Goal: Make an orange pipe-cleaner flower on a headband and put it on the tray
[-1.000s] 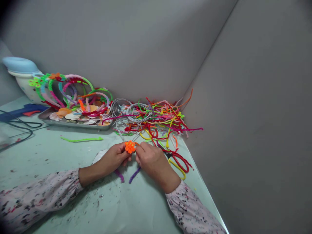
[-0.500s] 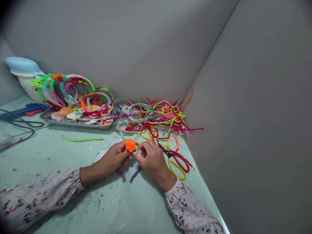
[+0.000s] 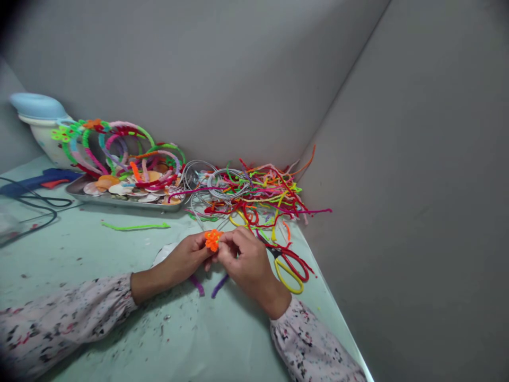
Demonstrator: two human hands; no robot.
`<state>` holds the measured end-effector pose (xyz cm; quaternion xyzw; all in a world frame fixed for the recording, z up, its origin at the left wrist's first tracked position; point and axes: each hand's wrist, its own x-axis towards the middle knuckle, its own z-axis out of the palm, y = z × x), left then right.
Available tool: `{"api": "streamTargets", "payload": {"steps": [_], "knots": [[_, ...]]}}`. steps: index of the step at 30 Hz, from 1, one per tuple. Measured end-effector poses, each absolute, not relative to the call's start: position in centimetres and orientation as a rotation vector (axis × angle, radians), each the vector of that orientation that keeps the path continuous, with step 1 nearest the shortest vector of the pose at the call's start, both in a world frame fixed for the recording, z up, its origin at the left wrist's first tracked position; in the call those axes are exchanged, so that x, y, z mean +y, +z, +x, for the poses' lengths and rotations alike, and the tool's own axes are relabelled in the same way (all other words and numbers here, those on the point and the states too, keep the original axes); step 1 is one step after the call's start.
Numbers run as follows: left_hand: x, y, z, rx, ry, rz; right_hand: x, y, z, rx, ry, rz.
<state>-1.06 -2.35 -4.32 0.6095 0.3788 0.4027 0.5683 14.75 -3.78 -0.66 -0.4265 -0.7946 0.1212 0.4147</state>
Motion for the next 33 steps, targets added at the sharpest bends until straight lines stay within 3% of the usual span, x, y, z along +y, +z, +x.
{"api": "streamTargets", "payload": {"steps": [18, 25, 33], "knots": [[-2.4, -4.4, -1.1, 0.941, 0.865, 1.680, -4.3, -1.2, 15.0, -2.396, -0.211, -0.961], [-2.4, -4.7, -1.1, 0.990, 0.834, 1.727, -4.6, -0.3, 14.9, -2.375, -0.081, -1.008], [-2.3, -4.8, -1.2, 0.964, 0.861, 1.726, -3.5, -0.7, 15.1, -2.144, 0.333, -1.015]]}}
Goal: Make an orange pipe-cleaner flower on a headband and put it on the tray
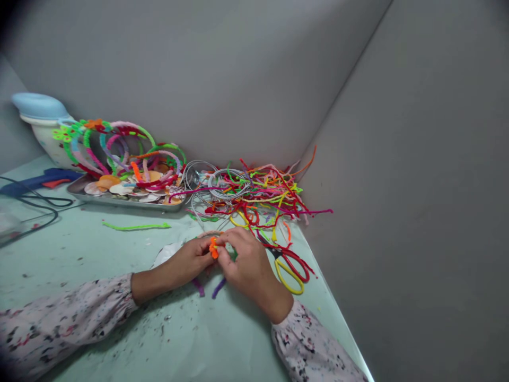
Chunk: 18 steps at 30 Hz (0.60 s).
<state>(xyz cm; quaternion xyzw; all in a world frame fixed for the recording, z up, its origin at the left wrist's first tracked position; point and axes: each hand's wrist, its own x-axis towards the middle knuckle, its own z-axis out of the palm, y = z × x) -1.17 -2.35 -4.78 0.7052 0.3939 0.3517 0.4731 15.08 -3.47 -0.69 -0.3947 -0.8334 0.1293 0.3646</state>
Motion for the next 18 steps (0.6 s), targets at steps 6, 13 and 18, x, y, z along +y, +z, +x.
{"api": "streamTargets", "payload": {"steps": [6, 13, 18], "knots": [[-2.7, -4.1, -1.1, 0.976, 0.881, 1.785, -3.1, -1.0, 15.0, -1.938, 0.692, -1.165], [-2.7, -3.6, -1.2, 1.053, 0.946, 1.884, -2.7, -0.9, 15.0, -1.584, 1.138, -1.213], [-2.7, -3.2, -1.3, 1.240, 1.132, 1.867, -2.5, -0.8, 15.0, -1.176, 1.408, -1.134]]}}
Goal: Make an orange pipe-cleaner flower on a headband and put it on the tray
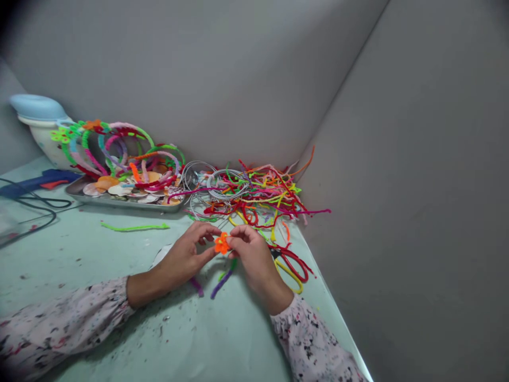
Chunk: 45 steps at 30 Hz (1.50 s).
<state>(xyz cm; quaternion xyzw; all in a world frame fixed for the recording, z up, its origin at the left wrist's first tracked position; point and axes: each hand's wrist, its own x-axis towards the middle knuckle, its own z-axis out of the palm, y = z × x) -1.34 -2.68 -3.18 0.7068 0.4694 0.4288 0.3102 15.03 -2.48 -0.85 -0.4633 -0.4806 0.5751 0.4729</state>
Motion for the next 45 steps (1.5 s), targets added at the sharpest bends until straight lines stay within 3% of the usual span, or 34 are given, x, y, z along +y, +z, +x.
{"api": "streamTargets", "payload": {"steps": [13, 21, 27, 45], "knots": [[-2.9, -3.1, -1.1, 1.028, 1.065, 1.443, -3.1, -1.8, 13.8, -1.098, 1.415, -1.155], [-2.7, -2.7, -1.2, 1.051, 1.055, 1.369, -3.2, -1.7, 14.5, -1.595, 0.948, -1.281], [-2.8, -3.0, -1.0, 1.011, 1.051, 1.373, -3.3, -1.5, 14.3, -1.745, 0.802, -1.328], [-2.7, -3.2, -1.0, 1.041, 1.025, 1.382, -3.7, -1.4, 14.1, -1.743, 0.880, -1.331]]}}
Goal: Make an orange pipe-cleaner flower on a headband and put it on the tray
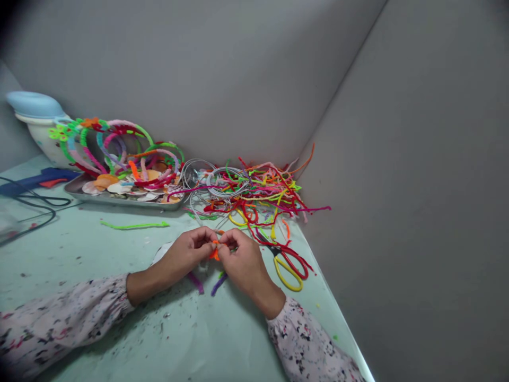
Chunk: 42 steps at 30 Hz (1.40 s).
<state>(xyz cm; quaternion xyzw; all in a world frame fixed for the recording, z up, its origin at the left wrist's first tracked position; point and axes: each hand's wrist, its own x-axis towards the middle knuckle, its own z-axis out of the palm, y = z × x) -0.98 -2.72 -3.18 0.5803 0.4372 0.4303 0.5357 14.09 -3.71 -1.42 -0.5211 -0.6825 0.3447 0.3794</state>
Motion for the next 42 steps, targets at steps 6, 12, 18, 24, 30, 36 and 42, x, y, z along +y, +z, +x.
{"api": "streamTargets", "payload": {"steps": [6, 12, 18, 24, 30, 36, 42], "knots": [[-2.71, -3.07, -1.01, 1.082, 1.038, 1.413, -3.62, -1.84, 14.05, -1.705, 1.001, -1.265], [-2.85, -2.67, -1.22, 0.987, 1.022, 1.359, -2.96, -1.54, 14.40, -1.472, 1.192, -1.275], [-2.79, -2.70, -1.21, 0.988, 1.011, 1.330, -2.97, -1.23, 14.25, -1.395, 1.253, -1.271], [-2.81, -2.80, -1.08, 1.016, 0.997, 1.359, -3.36, -1.67, 14.09, -1.496, 1.218, -1.236], [-2.90, -2.69, -1.06, 1.054, 1.008, 1.366, -3.43, -1.96, 14.23, -1.627, 1.118, -1.235], [-2.83, -2.87, -1.25, 1.008, 1.008, 1.325, -3.24, -1.52, 14.27, -1.543, 1.146, -1.259], [-2.82, -3.01, -1.13, 1.037, 0.993, 1.354, -3.23, -1.77, 14.25, -1.541, 1.178, -1.254]]}}
